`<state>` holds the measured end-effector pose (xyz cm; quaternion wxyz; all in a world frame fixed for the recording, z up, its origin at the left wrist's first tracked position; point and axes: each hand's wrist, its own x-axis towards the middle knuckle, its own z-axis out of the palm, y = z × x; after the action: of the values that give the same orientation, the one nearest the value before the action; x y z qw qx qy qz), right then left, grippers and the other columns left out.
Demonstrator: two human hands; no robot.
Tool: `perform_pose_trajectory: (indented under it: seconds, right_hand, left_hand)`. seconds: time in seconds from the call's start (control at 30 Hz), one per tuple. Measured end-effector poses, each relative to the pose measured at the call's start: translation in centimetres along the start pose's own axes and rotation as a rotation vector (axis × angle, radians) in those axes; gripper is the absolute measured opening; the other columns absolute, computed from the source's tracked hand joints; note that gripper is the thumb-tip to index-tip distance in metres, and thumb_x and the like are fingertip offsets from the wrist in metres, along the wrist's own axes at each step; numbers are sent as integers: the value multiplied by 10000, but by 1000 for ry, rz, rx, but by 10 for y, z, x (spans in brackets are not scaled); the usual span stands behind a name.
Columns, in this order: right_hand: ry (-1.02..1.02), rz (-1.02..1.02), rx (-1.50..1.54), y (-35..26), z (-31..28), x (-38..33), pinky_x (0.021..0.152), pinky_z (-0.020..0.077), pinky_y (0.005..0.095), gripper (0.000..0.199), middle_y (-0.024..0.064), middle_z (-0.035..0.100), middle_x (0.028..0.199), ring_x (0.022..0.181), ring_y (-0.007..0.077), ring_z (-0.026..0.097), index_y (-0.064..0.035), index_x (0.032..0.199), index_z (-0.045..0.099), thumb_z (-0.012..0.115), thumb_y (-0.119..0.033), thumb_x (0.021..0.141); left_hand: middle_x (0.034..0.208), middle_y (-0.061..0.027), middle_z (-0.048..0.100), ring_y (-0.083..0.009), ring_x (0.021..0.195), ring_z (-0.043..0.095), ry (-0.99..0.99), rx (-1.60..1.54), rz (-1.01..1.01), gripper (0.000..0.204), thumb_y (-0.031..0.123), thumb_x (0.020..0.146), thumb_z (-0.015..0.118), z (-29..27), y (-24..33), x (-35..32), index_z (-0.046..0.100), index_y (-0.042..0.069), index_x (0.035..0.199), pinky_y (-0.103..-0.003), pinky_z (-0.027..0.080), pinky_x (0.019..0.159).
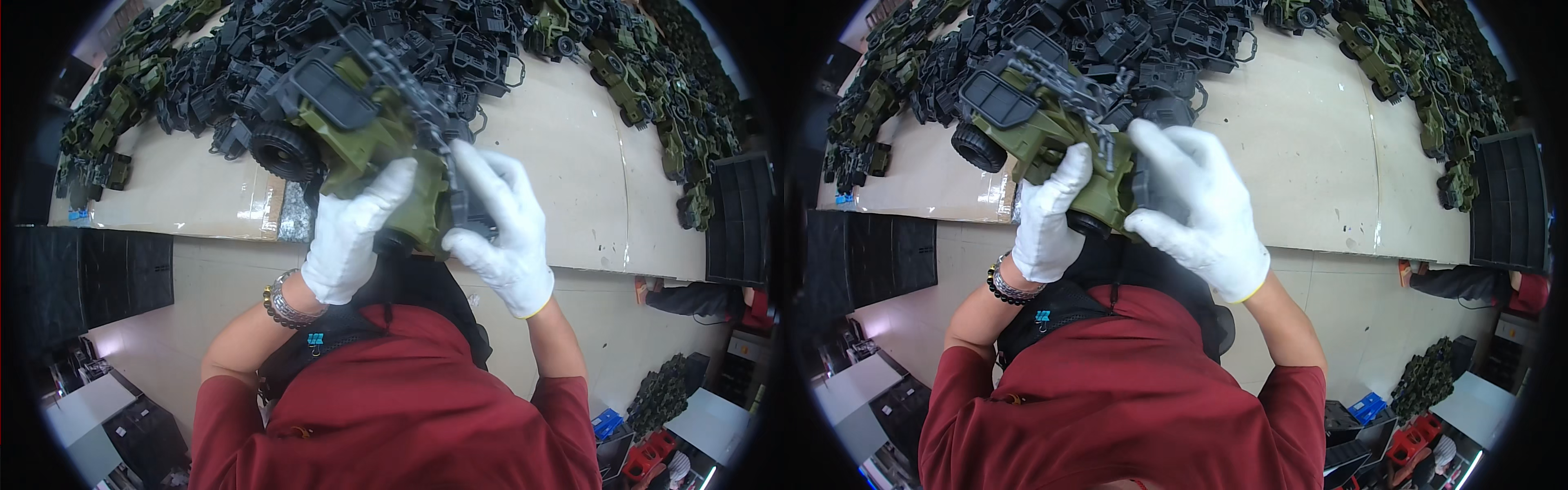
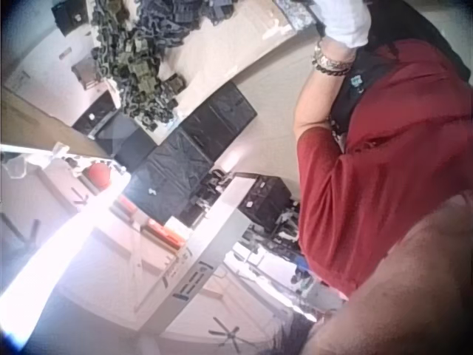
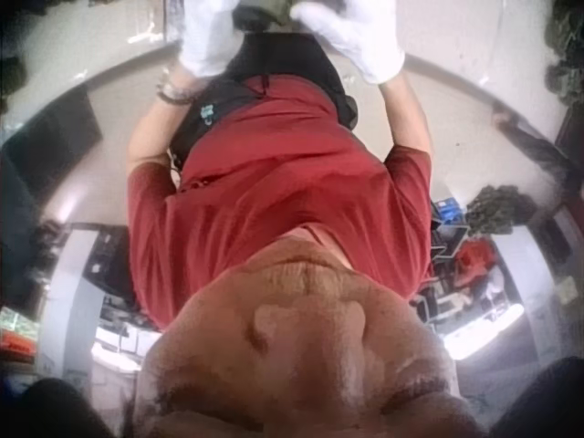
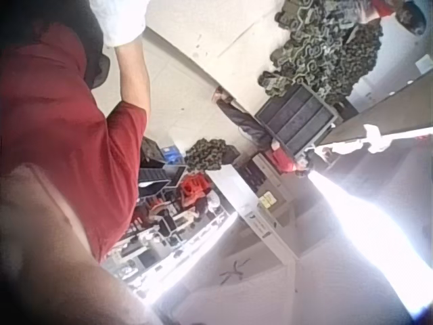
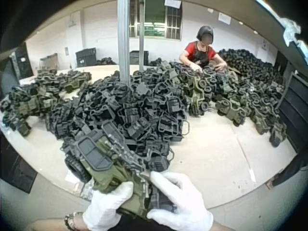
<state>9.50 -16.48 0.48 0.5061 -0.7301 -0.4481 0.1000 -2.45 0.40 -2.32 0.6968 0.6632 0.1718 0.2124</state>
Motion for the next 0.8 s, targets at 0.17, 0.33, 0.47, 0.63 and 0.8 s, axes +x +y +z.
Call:
perform_pose_trajectory:
  seconds: [0.17, 0.33, 0.47, 0.63, 0.8]
  right_hand:
    - [-51, -252, -207, 13, 11, -2, 966, 461, 440, 861, 232, 548, 1323, 1084, 431, 562, 1, 1398, 523, 713, -591, 802]
    - [-74, -350, -312, 15, 18, -8, 932, 471, 447, 981, 255, 479, 1452, 1011, 440, 552, 30, 1411, 477, 688, -658, 746]
    - [-133, -345, -392, 7, 8, -2, 920, 474, 455, 1035, 242, 441, 1507, 932, 427, 540, 38, 1418, 464, 677, -697, 722]
    - [-49, -202, -244, -15, -15, 17, 1028, 447, 430, 1134, 245, 485, 1479, 1205, 414, 567, 48, 1437, 470, 584, -827, 724]
    - [453, -567, -125, 2, 23, 24, 1073, 414, 493, 1278, 294, 565, 1344, 1214, 453, 559, 64, 1424, 454, 597, -926, 628]
  left_hand:
    - [1179, -135, 688, -288, 1085, 673, -67, 259, 98, 412, 21, 889, 679, -4, 4, -9, 658, 100, 1293, -364, 533, 948]
    - [1201, -128, 696, -287, 1095, 682, -134, 840, 674, 451, -115, 858, 645, -12, 5, -3, 672, 45, 1280, -347, 535, 989]
    - [1267, -138, 667, -257, 1142, 665, -143, 837, 729, 392, -50, 916, 622, -10, 6, -3, 644, 34, 1298, -363, 524, 997]
    - [1096, -61, 690, -178, 961, 681, 52, -651, -213, 405, 396, 1016, 604, 20, 31, 10, 613, 47, 1222, -326, 551, 880]
    - [1159, -78, 630, -225, 1120, 619, -9, -1073, -441, 560, 534, 1012, 523, 36, 51, 8, 551, 53, 1298, -381, 492, 1008]
